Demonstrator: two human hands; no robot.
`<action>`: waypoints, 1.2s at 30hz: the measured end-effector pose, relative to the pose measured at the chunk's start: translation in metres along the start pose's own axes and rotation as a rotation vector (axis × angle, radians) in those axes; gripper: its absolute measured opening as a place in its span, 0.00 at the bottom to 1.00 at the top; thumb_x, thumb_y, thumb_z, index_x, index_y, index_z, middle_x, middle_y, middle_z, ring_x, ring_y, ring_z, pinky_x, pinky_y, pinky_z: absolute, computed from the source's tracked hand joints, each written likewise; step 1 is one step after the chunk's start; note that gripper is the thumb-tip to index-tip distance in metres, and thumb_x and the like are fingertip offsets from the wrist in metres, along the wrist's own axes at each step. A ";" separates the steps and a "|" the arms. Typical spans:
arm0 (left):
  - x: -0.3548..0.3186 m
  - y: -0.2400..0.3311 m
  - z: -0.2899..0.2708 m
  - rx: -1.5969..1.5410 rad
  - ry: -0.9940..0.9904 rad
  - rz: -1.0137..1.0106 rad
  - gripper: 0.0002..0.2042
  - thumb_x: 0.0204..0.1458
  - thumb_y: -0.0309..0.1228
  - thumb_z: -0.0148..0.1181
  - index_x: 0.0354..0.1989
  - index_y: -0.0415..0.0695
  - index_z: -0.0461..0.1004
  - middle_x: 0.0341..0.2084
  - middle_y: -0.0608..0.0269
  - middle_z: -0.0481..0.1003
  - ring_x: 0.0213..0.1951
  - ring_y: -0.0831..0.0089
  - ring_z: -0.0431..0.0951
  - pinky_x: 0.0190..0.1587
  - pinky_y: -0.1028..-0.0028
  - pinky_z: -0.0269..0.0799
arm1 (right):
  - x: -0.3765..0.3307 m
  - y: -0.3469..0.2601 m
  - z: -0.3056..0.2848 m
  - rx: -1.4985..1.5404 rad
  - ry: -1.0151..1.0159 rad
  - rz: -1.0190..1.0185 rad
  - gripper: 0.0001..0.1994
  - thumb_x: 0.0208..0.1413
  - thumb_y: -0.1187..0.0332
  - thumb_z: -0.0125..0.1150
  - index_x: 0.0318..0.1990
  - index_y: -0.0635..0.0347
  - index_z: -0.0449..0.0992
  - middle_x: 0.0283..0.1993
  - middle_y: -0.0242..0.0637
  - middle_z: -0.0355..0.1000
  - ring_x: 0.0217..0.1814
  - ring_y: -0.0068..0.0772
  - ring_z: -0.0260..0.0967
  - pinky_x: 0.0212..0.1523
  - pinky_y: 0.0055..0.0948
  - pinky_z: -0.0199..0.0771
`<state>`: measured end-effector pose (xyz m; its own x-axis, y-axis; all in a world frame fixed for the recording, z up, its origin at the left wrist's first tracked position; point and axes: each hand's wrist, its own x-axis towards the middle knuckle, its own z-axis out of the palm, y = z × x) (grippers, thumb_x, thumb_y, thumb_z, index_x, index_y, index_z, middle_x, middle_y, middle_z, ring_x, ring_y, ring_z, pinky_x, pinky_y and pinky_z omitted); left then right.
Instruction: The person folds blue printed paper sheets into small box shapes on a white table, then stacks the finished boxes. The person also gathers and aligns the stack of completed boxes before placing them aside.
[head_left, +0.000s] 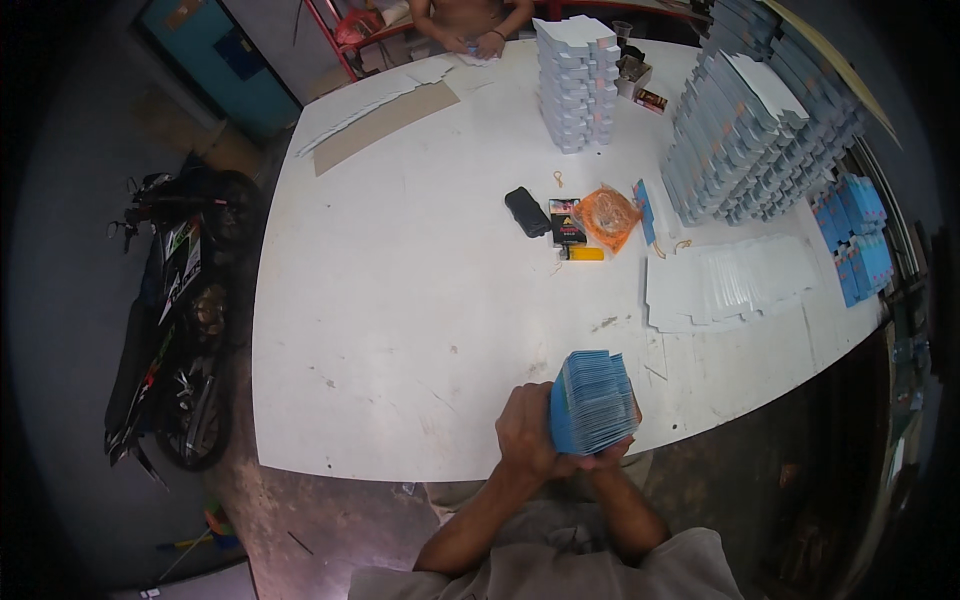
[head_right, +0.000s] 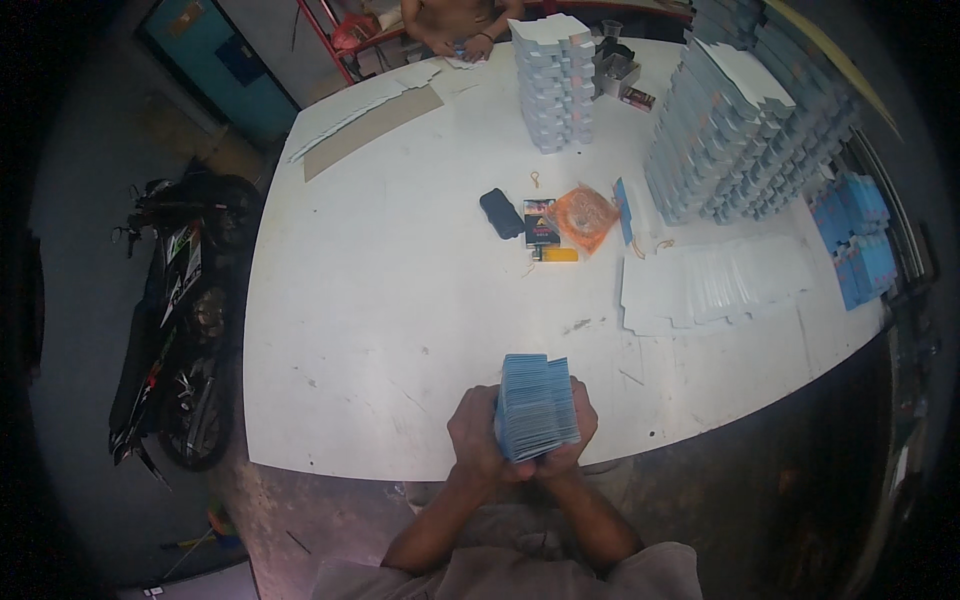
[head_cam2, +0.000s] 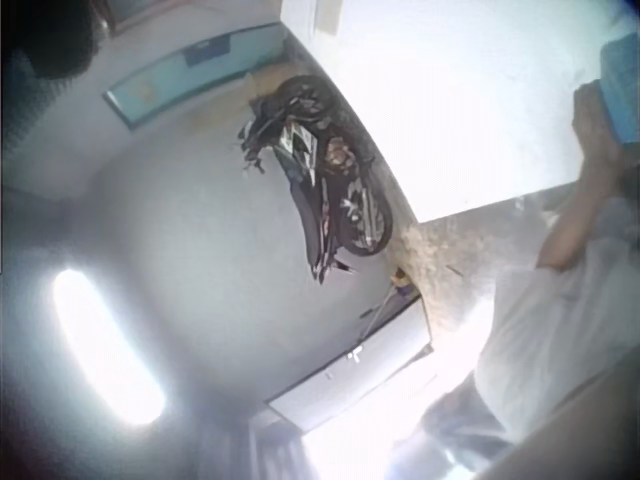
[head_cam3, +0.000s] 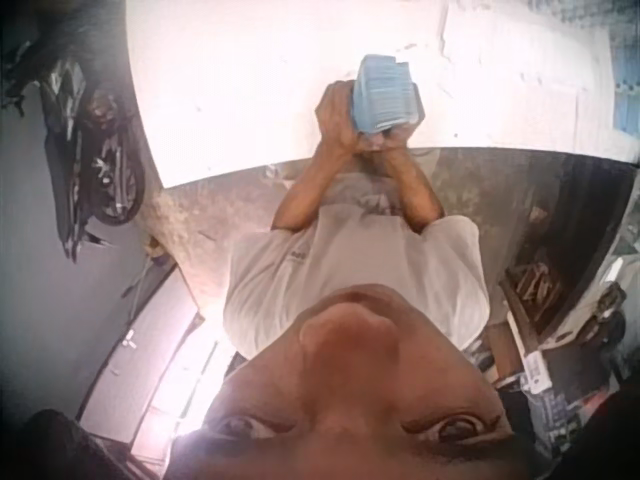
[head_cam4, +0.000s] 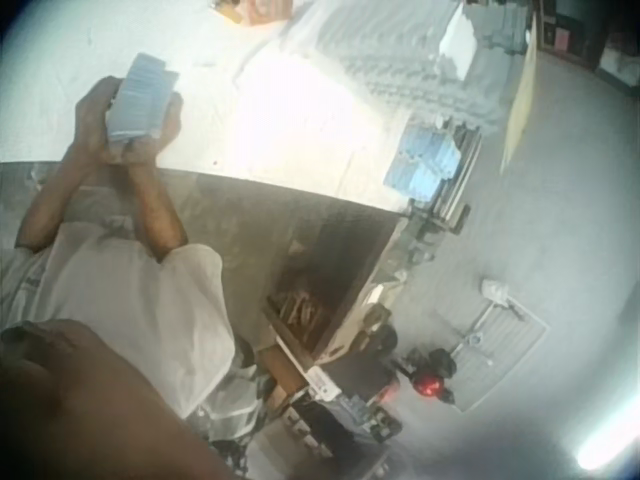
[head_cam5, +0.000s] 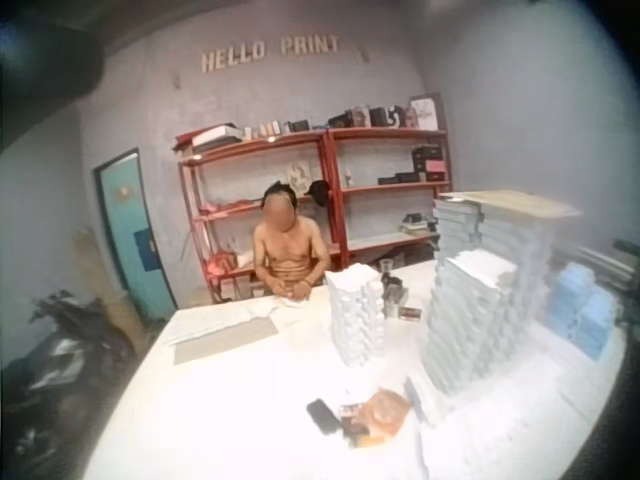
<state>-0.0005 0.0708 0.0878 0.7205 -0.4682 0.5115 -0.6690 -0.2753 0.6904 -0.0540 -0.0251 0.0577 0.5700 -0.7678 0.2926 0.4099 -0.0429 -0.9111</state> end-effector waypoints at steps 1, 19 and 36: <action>0.000 -0.002 0.000 0.016 -0.004 0.021 0.51 0.50 0.82 0.44 0.45 0.33 0.73 0.31 0.50 0.73 0.30 0.53 0.77 0.32 0.58 0.73 | -0.002 0.000 -0.002 -0.005 -0.009 0.005 0.46 0.56 0.24 0.55 0.47 0.72 0.74 0.39 0.37 0.77 0.39 0.27 0.76 0.40 0.29 0.77; -0.002 0.009 0.001 -0.443 0.145 -0.378 0.46 0.46 0.80 0.56 0.36 0.36 0.66 0.31 0.64 0.72 0.34 0.77 0.73 0.37 0.76 0.70 | -0.024 0.018 -0.008 -0.165 -0.088 -0.069 0.42 0.52 0.26 0.62 0.38 0.69 0.75 0.30 0.42 0.70 0.29 0.38 0.70 0.30 0.33 0.69; -0.007 -0.122 -0.138 0.482 -0.249 -0.384 0.37 0.37 0.40 0.84 0.52 0.33 0.71 0.40 0.45 0.77 0.43 0.46 0.79 0.49 0.55 0.75 | 0.041 0.005 -0.141 -0.537 -0.094 0.176 0.27 0.64 0.66 0.66 0.66 0.68 0.68 0.61 0.51 0.73 0.63 0.47 0.72 0.67 0.41 0.67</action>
<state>0.1015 0.2238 0.0706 0.8988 -0.4264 0.1013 -0.4218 -0.7788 0.4643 -0.1290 -0.1469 0.0237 0.6679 -0.7337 0.1250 -0.1025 -0.2570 -0.9610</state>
